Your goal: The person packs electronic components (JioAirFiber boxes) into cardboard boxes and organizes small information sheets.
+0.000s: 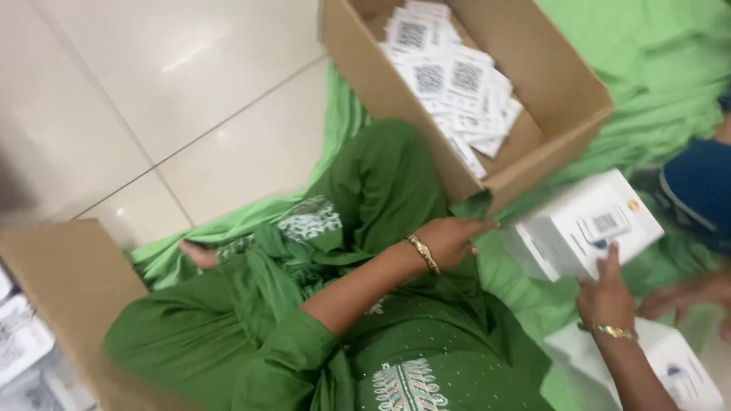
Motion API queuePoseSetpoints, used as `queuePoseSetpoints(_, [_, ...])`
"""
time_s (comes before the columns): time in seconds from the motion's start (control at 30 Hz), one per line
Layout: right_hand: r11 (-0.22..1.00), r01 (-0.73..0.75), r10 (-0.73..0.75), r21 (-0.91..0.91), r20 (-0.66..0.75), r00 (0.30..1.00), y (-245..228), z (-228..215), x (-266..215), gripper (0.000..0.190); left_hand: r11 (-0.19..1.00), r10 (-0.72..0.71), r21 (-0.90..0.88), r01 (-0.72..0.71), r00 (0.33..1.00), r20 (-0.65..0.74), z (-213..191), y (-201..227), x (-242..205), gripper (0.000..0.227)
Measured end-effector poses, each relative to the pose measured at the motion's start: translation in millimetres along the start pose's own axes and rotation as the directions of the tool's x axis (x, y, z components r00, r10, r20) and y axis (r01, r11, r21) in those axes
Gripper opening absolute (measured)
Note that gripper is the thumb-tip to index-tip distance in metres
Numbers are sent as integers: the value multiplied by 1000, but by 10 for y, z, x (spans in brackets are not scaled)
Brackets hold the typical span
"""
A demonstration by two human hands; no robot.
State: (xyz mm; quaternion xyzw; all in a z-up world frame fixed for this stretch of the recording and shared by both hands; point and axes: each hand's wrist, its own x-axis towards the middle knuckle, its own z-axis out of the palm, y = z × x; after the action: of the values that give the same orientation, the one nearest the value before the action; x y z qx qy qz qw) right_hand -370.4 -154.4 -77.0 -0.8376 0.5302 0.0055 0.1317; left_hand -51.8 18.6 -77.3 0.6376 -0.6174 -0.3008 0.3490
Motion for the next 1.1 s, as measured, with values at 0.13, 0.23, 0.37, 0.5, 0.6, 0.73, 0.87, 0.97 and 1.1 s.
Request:
queuePoseSetpoints(0.13, [969,3,30,-247,131,991,199,108,274,81,992,-37,-123,19,988,-147,-650,-67,-477,61])
queuePoseSetpoints(0.23, [856,16,67,-517,141,988,-116,204,580,64,976,-43,-210,-54,902,-430,-1037,-292,-870,52])
queuePoseSetpoints(0.37, [837,46,133,-545,283,950,-772,23,808,66,955,-183,-295,2,788,-588,-1260,-596,-1353,45])
queuePoseSetpoints(0.5, [877,131,-11,-462,253,967,-1749,-355,688,54,896,-347,-442,41,686,-639,-1399,-802,-1730,43])
queuePoseSetpoints(0.6, [907,279,-272,-315,66,960,-2227,-331,755,54,887,-399,-455,80,630,-666,-1409,-1012,-1946,41])
queuePoseSetpoints(0.73, [858,513,-514,-33,-84,854,-2851,-88,1168,66,864,-490,-456,213,557,-670,-1574,-1082,-2193,41])
queuePoseSetpoints(0.87, [835,530,-535,148,-6,845,-3054,444,1467,64,848,-518,-487,206,509,-687,-1543,-1554,-2590,43])
queuePoseSetpoints(0.97, [922,347,-370,173,125,920,-3120,404,1631,57,871,-487,-459,175,426,-763,-1487,-1847,-2844,42])
queuePoseSetpoints(1.1, [918,300,-375,260,322,869,-2962,896,2754,60,841,-542,-518,157,266,-798,-1543,-1850,-2784,41])
